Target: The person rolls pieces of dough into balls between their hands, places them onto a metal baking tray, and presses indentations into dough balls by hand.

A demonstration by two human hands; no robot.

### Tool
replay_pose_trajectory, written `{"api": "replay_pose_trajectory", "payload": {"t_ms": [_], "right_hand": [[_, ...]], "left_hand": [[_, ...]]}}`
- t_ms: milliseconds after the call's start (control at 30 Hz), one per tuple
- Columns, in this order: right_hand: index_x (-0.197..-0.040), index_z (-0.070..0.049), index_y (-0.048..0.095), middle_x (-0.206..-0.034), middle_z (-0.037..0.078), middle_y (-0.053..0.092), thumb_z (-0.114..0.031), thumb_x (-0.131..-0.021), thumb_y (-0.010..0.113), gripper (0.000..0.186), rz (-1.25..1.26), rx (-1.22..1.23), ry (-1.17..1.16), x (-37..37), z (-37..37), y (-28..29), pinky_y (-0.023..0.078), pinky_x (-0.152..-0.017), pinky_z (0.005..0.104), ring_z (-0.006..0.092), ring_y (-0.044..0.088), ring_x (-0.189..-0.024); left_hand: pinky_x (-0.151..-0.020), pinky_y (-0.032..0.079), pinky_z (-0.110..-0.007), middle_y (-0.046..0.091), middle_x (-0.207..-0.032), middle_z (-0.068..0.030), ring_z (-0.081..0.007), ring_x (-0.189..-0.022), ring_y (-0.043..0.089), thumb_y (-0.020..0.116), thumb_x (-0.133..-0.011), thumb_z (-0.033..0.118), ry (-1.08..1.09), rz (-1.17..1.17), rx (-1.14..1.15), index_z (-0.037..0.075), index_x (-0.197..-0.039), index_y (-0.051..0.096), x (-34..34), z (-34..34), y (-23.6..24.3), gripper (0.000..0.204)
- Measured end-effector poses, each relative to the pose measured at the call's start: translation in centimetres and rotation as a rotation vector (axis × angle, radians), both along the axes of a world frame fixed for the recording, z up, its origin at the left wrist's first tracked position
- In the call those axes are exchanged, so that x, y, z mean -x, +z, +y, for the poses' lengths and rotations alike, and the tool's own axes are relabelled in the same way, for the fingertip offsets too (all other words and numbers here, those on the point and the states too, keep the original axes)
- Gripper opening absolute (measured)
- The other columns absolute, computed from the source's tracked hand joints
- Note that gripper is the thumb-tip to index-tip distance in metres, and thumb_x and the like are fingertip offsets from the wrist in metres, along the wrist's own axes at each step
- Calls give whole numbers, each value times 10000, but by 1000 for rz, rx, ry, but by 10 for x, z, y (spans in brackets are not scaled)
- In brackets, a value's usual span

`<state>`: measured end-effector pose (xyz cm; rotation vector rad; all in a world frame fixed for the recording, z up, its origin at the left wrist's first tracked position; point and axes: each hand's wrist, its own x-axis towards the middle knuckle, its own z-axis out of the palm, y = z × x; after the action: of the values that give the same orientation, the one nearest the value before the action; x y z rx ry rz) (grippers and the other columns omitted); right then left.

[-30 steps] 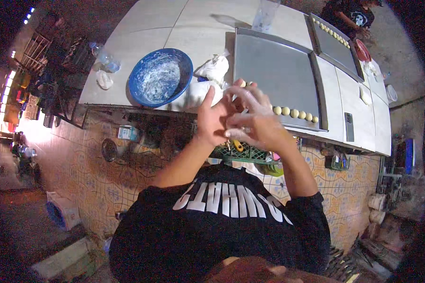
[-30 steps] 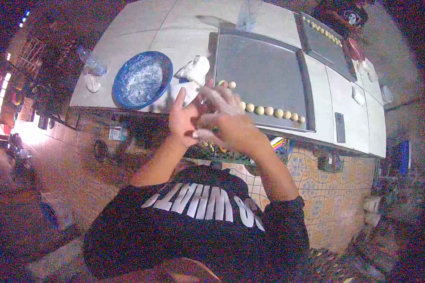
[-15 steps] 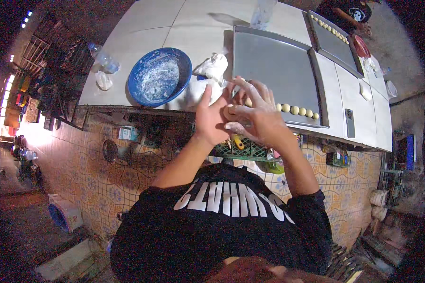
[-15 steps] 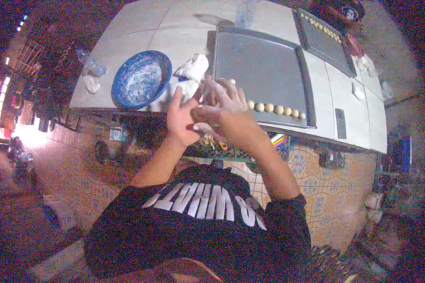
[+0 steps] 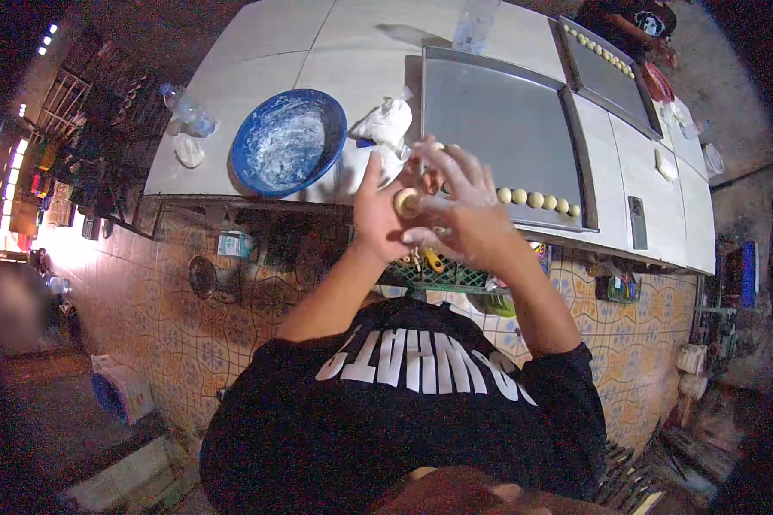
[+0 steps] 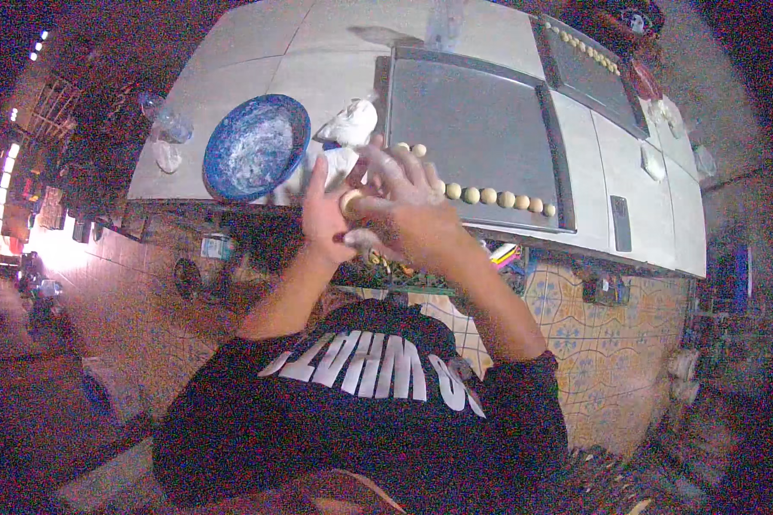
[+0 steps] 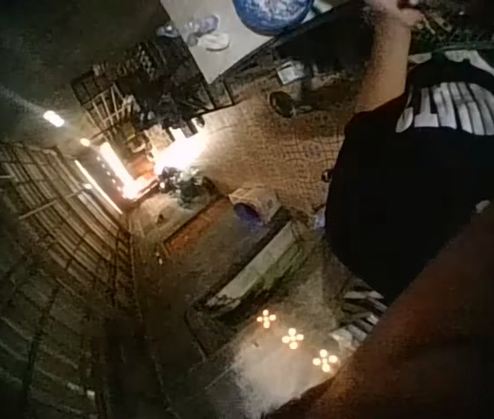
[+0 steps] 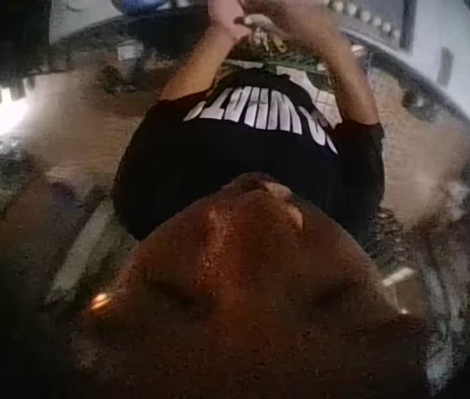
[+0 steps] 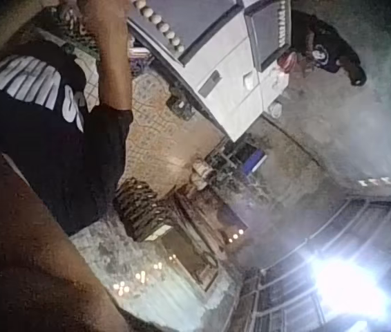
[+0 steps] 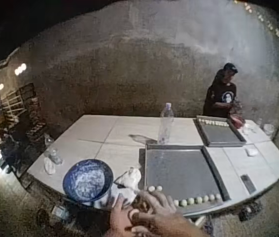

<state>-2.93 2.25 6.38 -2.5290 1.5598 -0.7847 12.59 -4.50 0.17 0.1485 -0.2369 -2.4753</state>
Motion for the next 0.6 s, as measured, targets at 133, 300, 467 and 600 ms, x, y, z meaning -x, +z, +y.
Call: {"api": "replay_pose_trajectory", "payload": {"t_ms": [133, 300, 467, 600], "right_hand": [[-1005, -175, 758, -1563, 184, 423, -530, -838, 769, 392, -49, -80, 78, 6, 5, 1, 320, -1164, 653, 476, 363, -1441], [-1015, -215, 763, -1600, 152, 382, -554, -854, 742, 376, -2, -105, 68, 1, 4, -2, 330, -1143, 671, 493, 326, -1464], [-1038, -203, 761, -1588, 166, 402, -545, -844, 757, 393, 41, -67, 10, 5, 4, -5, 334, -1135, 665, 500, 334, -1451], [-1052, -200, 777, -1572, 161, 429, -524, -833, 769, 391, -14, -82, 64, -2, 6, 1, 368, -1116, 614, 475, 355, -1435]], "left_hand": [[-1043, 521, -498, 610, -1364, -113, -284, -1189, 635, 337, -1013, 743, 82, -32, -115, 160, -1544, 462, 5, 4, 14, 799], [-992, 541, -491, 645, -1287, -95, -265, -1097, 669, 376, -998, 759, 29, -19, -115, 153, -1512, 490, 3, 2, -1, 803], [-1115, 454, -469, 595, -1404, -84, -250, -1259, 586, 357, -981, 787, 5, -76, 2, 151, -1568, 434, -2, -1, 3, 869], [-1079, 481, -489, 604, -1389, -108, -275, -1205, 621, 345, -985, 785, 54, -60, -75, 153, -1554, 448, -1, 1, 6, 857]]}}
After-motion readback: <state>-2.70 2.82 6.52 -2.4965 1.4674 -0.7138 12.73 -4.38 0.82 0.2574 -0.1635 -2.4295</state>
